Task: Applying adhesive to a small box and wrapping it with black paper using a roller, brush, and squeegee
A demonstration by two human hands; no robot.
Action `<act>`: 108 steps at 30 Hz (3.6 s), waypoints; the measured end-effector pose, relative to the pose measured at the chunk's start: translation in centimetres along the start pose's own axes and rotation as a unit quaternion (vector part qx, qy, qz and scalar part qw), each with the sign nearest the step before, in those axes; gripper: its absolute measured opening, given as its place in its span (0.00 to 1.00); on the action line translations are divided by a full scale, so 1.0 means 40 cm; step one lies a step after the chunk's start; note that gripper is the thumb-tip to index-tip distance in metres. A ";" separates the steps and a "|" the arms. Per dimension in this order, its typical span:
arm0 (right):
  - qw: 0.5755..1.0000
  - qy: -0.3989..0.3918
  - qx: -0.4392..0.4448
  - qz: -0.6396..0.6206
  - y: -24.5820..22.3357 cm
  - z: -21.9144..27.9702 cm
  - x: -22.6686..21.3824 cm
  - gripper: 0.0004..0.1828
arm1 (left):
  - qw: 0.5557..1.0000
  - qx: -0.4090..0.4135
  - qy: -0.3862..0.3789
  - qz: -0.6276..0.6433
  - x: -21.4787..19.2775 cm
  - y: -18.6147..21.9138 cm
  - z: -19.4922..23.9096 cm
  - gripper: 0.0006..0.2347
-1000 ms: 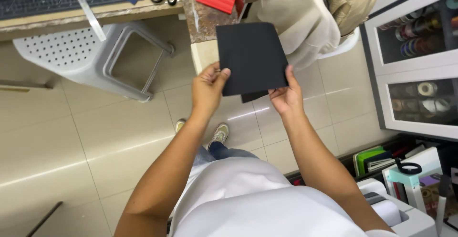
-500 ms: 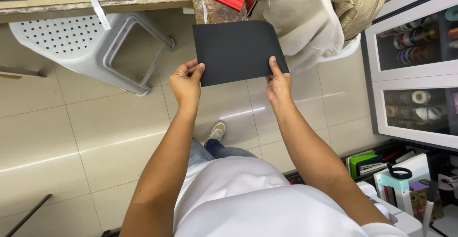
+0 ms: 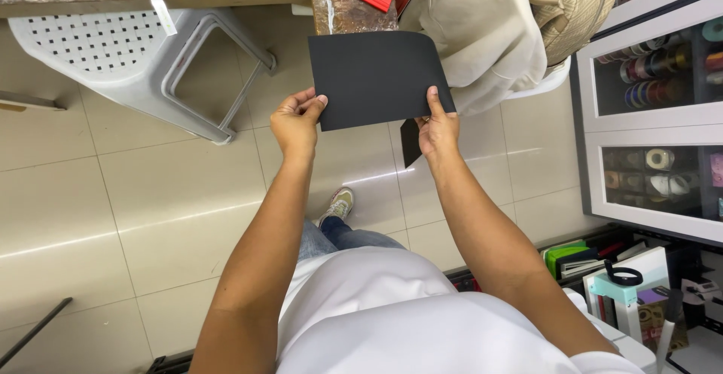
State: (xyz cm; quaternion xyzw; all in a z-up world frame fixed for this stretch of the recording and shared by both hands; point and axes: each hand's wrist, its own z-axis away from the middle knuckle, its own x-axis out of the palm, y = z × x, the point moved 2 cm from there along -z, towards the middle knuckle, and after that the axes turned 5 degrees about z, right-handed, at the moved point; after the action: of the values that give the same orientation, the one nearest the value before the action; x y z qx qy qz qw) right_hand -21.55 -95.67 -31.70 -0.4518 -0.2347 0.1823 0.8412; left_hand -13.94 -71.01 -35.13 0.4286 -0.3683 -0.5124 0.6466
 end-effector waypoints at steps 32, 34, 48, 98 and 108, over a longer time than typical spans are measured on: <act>0.997 0.027 0.066 -0.009 0.039 -0.049 -0.017 0.12 | 0.981 -0.112 -0.035 0.154 -0.018 -0.016 -0.023 0.20; 0.997 0.029 0.065 -0.008 0.041 -0.049 -0.016 0.12 | 0.981 -0.111 -0.035 0.153 -0.018 -0.021 -0.025 0.20; 0.994 -0.029 0.105 0.031 0.107 0.001 -0.048 0.26 | 0.998 0.067 -0.023 -0.004 -0.022 -0.023 0.055 0.26; 0.752 -0.188 -0.432 0.462 -0.150 -0.052 0.239 0.08 | 0.944 0.229 -0.088 -0.221 0.022 0.049 0.056 0.16; 0.545 -0.139 -0.461 0.687 -0.027 -0.289 0.497 0.26 | 0.985 0.105 -0.109 -0.077 -0.002 0.102 -0.005 0.10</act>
State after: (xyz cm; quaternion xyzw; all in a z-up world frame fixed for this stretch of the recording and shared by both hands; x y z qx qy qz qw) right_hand 1.39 -93.72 -31.77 -0.7695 -0.0181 0.6317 0.0921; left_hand -12.34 -70.44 -31.40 0.4626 -0.4545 -0.5627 0.5125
